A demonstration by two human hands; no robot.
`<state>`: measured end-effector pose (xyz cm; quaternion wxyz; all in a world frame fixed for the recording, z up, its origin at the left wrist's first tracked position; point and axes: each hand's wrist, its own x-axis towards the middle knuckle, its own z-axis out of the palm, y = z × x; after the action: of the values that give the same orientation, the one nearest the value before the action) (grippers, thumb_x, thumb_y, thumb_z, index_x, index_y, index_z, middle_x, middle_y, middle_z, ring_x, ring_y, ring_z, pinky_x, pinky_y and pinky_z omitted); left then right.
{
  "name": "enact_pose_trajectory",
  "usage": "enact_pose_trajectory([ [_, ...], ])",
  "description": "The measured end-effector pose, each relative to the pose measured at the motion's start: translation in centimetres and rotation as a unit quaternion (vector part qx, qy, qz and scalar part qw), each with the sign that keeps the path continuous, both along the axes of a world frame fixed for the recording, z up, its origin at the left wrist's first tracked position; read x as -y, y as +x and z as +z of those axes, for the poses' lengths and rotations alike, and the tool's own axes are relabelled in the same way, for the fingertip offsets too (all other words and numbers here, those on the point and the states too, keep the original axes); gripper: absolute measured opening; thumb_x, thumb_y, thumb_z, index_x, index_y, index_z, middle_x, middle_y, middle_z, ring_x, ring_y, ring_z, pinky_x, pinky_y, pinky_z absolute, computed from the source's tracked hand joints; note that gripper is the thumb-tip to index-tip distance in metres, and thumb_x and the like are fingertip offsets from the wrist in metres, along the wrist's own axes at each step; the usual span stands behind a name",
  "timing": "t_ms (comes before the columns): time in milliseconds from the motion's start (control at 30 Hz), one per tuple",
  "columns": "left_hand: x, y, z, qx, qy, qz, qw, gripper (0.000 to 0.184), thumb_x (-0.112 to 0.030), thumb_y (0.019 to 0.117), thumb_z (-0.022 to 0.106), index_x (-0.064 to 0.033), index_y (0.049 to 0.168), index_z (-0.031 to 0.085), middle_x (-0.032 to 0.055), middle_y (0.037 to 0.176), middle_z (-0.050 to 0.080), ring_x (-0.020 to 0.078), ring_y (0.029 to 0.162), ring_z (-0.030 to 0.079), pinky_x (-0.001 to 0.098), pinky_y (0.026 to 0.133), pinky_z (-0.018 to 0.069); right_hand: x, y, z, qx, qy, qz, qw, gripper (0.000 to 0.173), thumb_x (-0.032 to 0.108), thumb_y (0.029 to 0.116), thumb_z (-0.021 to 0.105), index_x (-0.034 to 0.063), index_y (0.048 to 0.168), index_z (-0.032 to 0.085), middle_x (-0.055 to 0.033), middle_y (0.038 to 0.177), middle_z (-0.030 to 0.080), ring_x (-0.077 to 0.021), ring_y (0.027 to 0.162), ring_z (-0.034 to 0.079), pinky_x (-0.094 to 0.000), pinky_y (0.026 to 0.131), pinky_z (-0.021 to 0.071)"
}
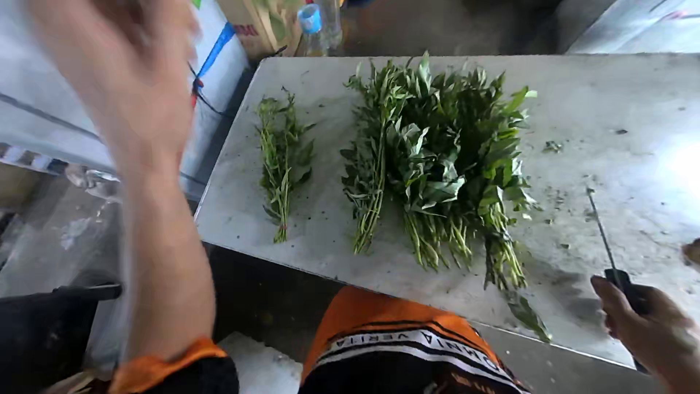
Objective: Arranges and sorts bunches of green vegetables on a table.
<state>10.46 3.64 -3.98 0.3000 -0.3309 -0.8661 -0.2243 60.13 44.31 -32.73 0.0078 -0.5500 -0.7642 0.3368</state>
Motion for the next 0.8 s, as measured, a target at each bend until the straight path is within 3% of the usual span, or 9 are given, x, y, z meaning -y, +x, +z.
enact_pose_trajectory([
  [33,-0.6,3.5,-3.3,0.053,0.017,-0.001,0.998,0.039,-0.031,0.1047,0.055,-0.0007,0.128,0.058,0.0133,0.113,0.068,0.0144,0.093,0.068,0.0356,0.082,0.0585,0.4,0.2,0.0,0.015,0.002,0.0,1.0,0.07,0.058,0.0992,0.053,-0.0036,0.132,0.055,-0.0301,0.104,0.064,-0.0421,0.084,0.065,-0.0655,0.076,0.0516],
  [100,0.9,7.4,-12.4,0.125,0.027,0.007,0.992,0.04,-0.026,0.1019,0.06,0.001,0.131,0.056,0.0188,0.117,0.066,0.0223,0.096,0.068,0.0403,0.084,0.059,0.7,0.3,0.3,0.038,0.006,0.003,0.999,0.069,0.057,0.0987,0.055,-0.0039,0.131,0.057,-0.0316,0.106,0.064,-0.0449,0.088,0.064,-0.0673,0.078,0.0502],
  [167,3.1,10.6,-20.7,0.21,0.014,0.057,0.976,0.04,-0.023,0.093,0.07,0.0018,0.123,0.062,0.0206,0.113,0.068,0.0301,0.099,0.069,0.0476,0.085,0.0584,0.5,0.4,0.6,0.056,0.003,0.007,0.998,0.069,0.057,0.0988,0.056,-0.0049,0.13,0.057,-0.0319,0.105,0.064,-0.0444,0.085,0.065,-0.0659,0.077,0.0511],
  [267,4.0,14.6,-26.5,0.28,0.0,0.128,0.952,0.038,-0.025,0.0864,0.075,-0.0003,0.114,0.068,0.0182,0.107,0.069,0.0342,0.103,0.067,0.0508,0.089,0.0561,-0.5,0.0,1.3,0.072,0.006,0.01,0.997,0.069,0.057,0.0985,0.056,-0.005,0.13,0.057,-0.0307,0.104,0.064,-0.0423,0.084,0.065,-0.0644,0.076,0.0519],
  [367,4.2,16.0,-26.6,0.279,0.001,0.137,0.95,0.04,-0.034,0.0867,0.074,-0.0025,0.111,0.069,0.0182,0.109,0.069,0.0385,0.107,0.065,0.056,0.094,0.052,-1.2,-0.4,1.8,0.097,0.039,0.018,0.994,0.07,0.06,0.098,0.056,-0.0035,0.128,0.058,-0.03,0.103,0.065,-0.0431,0.085,0.065,-0.0653,0.077,0.0514],
  [433,4.8,16.0,-25.0,0.275,0.009,0.134,0.952,0.044,-0.039,0.0878,0.074,-0.0026,0.113,0.069,0.0203,0.114,0.068,0.0395,0.111,0.064,0.0567,0.095,0.0522,-0.9,-1.1,2.2,0.111,0.073,0.032,0.991,0.071,0.059,0.0987,0.057,-0.006,0.126,0.06,-0.0354,0.109,0.063,-0.0516,0.099,0.062,-0.0723,0.085,0.0451],
  [600,1.6,17.1,-22.3,0.239,0.093,-0.019,0.966,0.044,-0.04,0.0978,0.062,0.0026,0.111,0.064,0.0182,0.104,0.065,0.019,0.093,0.064,0.0329,0.078,0.0539,-1.0,-0.8,1.9,0.099,0.123,-0.009,0.987,0.066,0.051,0.0973,0.064,-0.0084,0.125,0.061,-0.0372,0.127,0.057,-0.054,0.121,0.054,-0.0709,0.101,0.0406],
  [700,-3.3,19.4,-22.2,0.268,0.089,-0.12,0.952,0.03,-0.031,0.0979,0.063,-0.0018,0.103,0.068,0.0113,0.097,0.068,0.0133,0.086,0.066,0.0292,0.074,0.057,-1.3,-0.9,1.4,0.067,0.135,-0.016,0.988,0.061,0.046,0.0958,0.069,-0.0062,0.126,0.062,-0.0355,0.128,0.057,-0.0524,0.123,0.054,-0.0683,0.103,0.041],
  [800,-7.6,21.6,-22.7,0.283,0.052,-0.146,0.946,0.023,-0.028,0.0953,0.066,-0.0062,0.102,0.073,0.0072,0.1,0.071,0.0097,0.089,0.067,0.0253,0.076,0.0573,-1.7,-0.4,1.4,0.028,0.144,-0.004,0.989,0.053,0.039,0.0966,0.069,-0.0045,0.126,0.063,-0.034,0.123,0.06,-0.0498,0.115,0.059,-0.0667,0.098,0.0453],
])
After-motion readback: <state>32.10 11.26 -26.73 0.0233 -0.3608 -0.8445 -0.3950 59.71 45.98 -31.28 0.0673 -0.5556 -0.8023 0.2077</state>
